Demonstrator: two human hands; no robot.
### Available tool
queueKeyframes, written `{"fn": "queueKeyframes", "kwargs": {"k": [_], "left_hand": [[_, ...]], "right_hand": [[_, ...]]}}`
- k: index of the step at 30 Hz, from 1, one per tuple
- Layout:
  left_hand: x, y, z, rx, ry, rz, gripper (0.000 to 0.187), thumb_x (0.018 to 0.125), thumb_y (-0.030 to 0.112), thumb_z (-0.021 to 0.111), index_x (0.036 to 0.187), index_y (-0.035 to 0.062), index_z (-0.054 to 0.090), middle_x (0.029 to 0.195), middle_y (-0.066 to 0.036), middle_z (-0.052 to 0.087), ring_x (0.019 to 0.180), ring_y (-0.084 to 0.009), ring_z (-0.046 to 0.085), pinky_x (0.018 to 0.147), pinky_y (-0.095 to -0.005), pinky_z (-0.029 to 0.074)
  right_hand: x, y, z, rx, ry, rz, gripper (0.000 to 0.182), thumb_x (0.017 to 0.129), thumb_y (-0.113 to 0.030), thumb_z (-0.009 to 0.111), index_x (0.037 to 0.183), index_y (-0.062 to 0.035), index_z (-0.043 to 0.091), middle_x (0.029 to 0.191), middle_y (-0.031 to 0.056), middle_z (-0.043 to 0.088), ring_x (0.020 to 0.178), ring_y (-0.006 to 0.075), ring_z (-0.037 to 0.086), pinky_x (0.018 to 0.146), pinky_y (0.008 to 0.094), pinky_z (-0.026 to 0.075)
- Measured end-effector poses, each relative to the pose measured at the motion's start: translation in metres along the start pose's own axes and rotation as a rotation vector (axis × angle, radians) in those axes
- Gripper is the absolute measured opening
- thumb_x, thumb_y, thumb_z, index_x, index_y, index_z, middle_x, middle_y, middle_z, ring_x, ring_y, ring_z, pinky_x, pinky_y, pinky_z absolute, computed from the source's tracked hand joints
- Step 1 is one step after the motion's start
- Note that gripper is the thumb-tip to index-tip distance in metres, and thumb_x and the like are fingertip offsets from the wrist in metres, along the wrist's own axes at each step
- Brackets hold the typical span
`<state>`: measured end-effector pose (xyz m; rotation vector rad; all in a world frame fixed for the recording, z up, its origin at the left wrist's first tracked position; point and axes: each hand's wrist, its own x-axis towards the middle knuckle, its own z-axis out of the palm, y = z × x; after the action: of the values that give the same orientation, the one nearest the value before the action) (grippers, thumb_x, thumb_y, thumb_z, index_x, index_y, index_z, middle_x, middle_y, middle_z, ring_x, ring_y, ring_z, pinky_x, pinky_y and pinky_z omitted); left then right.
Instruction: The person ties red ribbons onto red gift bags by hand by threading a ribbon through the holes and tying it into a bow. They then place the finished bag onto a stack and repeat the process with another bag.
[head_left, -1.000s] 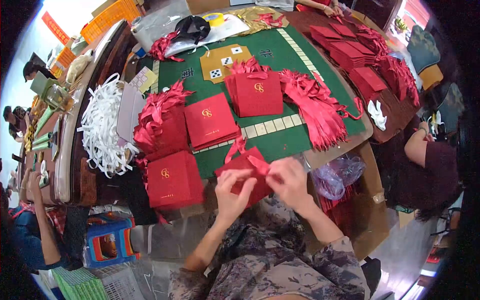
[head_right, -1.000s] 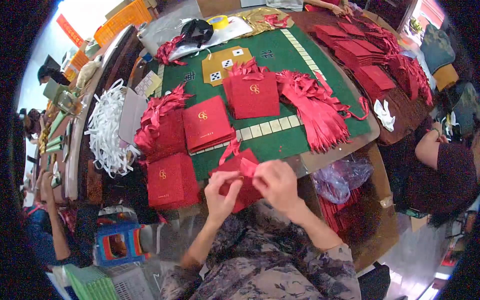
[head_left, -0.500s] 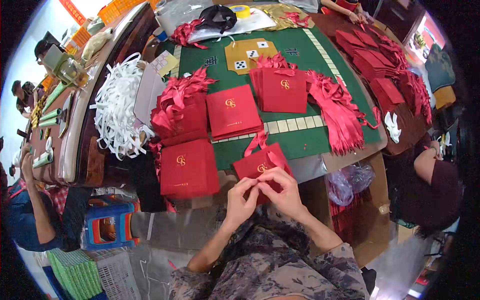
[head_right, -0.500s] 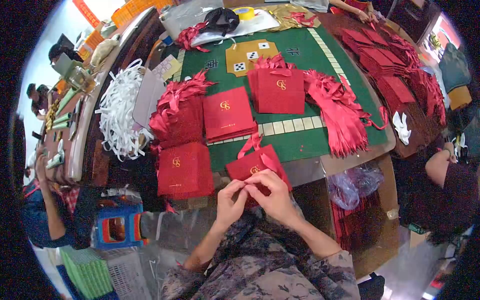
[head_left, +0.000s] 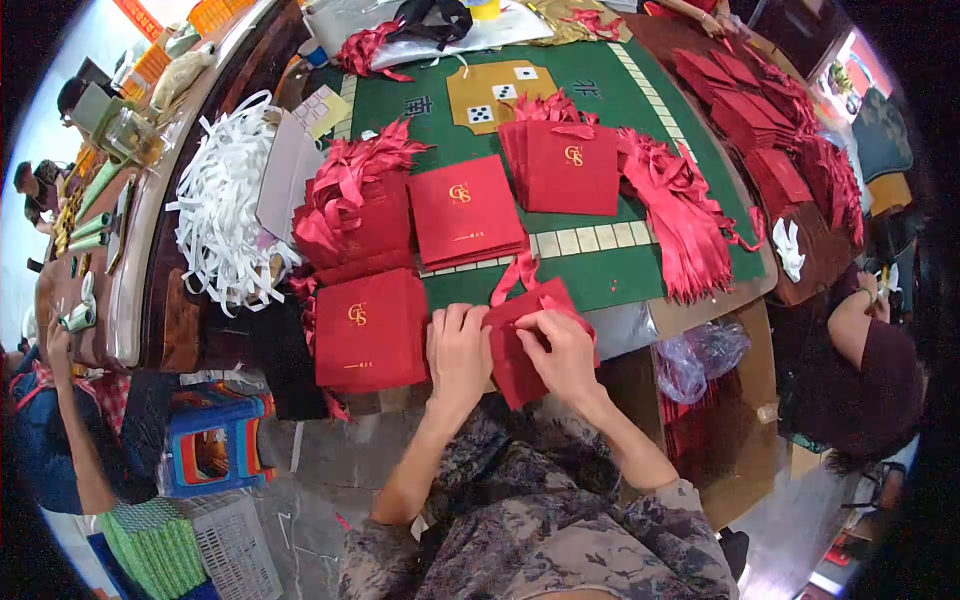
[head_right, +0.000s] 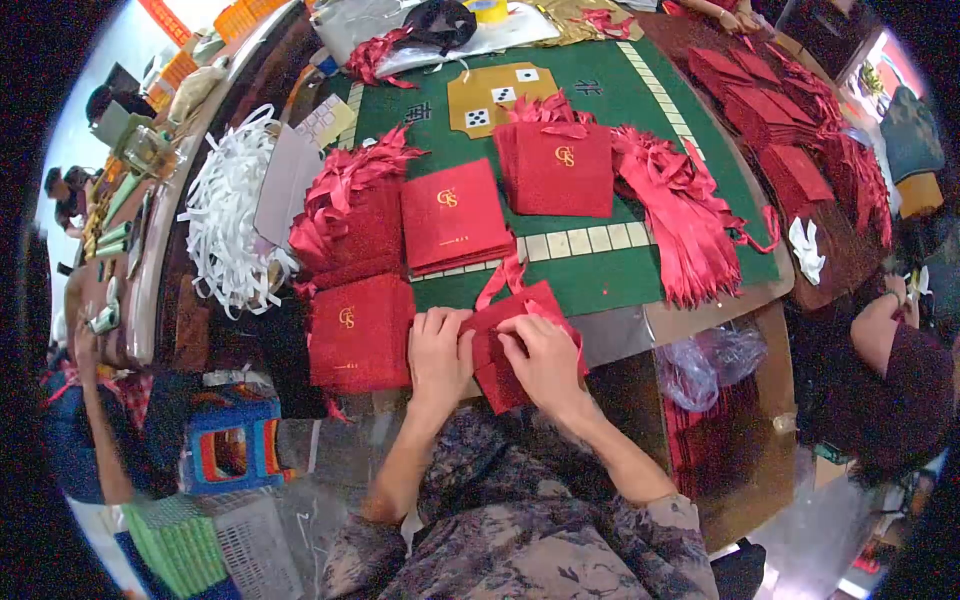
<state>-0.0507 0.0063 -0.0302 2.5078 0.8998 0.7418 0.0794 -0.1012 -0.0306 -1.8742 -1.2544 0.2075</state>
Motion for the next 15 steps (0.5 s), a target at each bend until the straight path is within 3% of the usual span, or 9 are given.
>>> {"fn": "queueKeyframes", "kwargs": {"k": [5, 12, 14, 15], "left_hand": [[0.007, 0.000, -0.009, -0.146, -0.123, -0.004, 0.018, 0.079, 0.003, 0.068, 0.095, 0.0047, 0.060, 0.095, -0.014, 0.062, 0.091, -0.0352, 0.057, 0.079, -0.0458, 0.046], [0.009, -0.003, -0.011, -0.272, -0.207, -0.042, 0.011, 0.085, 0.003, 0.063, 0.095, 0.0032, 0.058, 0.084, -0.014, 0.065, 0.085, -0.0351, 0.060, 0.077, -0.0460, 0.048], [0.007, -0.004, -0.010, -0.415, -0.222, -0.161, 0.009, 0.090, 0.006, 0.062, 0.098, 0.0015, 0.060, 0.087, -0.012, 0.067, 0.081, -0.0267, 0.066, 0.072, -0.0368, 0.051], [0.008, -0.003, -0.011, -0.414, -0.224, -0.161, 0.009, 0.090, 0.006, 0.062, 0.098, 0.0015, 0.060, 0.087, -0.012, 0.067, 0.081, -0.0267, 0.066, 0.072, -0.0368, 0.051]], "right_hand": [[0.001, 0.003, 0.003, 0.013, 0.007, -0.002, 0.011, 0.086, -0.009, 0.070, 0.095, -0.0038, 0.067, 0.087, 0.0107, 0.067, 0.086, 0.0292, 0.066, 0.078, 0.0393, 0.050], [-0.003, 0.006, -0.001, 0.110, 0.006, 0.023, 0.012, 0.084, -0.011, 0.072, 0.092, -0.0033, 0.068, 0.088, 0.0106, 0.069, 0.087, 0.0289, 0.066, 0.079, 0.0386, 0.050], [-0.004, 0.007, -0.004, 0.125, 0.007, 0.031, 0.012, 0.083, -0.012, 0.072, 0.092, -0.0035, 0.069, 0.088, 0.0103, 0.069, 0.087, 0.0287, 0.067, 0.080, 0.0384, 0.050], [-0.004, 0.006, -0.007, 0.137, -0.018, 0.032, 0.012, 0.083, -0.012, 0.072, 0.092, -0.0038, 0.069, 0.088, 0.0098, 0.069, 0.087, 0.0282, 0.067, 0.080, 0.0379, 0.050]]}}
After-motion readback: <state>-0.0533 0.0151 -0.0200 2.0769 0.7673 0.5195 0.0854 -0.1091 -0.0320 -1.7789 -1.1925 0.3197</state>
